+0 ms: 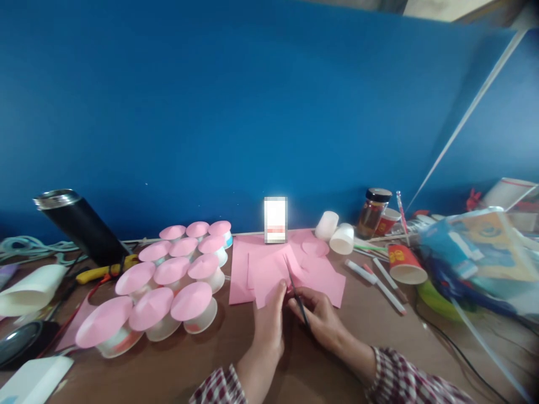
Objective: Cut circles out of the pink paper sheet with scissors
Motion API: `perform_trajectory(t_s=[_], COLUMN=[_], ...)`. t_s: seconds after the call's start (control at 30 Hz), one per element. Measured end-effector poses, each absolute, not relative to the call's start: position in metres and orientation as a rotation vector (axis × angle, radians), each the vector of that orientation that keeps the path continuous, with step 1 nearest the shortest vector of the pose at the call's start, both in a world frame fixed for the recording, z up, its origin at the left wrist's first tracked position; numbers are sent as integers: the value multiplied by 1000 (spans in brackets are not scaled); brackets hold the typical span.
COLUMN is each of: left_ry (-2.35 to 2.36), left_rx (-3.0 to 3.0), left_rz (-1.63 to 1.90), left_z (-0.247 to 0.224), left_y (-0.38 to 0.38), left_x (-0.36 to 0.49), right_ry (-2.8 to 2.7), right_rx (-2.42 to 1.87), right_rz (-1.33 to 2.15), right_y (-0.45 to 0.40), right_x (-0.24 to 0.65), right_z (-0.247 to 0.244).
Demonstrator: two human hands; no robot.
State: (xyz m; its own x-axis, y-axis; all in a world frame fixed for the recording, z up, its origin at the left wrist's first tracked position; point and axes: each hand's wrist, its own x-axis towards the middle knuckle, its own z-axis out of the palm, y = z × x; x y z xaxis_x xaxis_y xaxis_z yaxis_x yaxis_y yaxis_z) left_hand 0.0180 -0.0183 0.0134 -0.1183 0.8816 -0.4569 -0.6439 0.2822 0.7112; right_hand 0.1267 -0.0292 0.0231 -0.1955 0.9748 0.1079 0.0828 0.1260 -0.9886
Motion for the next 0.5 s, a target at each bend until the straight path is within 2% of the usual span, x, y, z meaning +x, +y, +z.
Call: perform_trajectory(t_s=[0.5], left_ry=[1063], left_rx=[344], left_rz=[1346], left_z=[16], left_y=[-18], left_x=[17], right_ry=[-1475], right_rx=[-1087], right_rz=[1215], right_y=[-29], right_x=[127], right_z=[24])
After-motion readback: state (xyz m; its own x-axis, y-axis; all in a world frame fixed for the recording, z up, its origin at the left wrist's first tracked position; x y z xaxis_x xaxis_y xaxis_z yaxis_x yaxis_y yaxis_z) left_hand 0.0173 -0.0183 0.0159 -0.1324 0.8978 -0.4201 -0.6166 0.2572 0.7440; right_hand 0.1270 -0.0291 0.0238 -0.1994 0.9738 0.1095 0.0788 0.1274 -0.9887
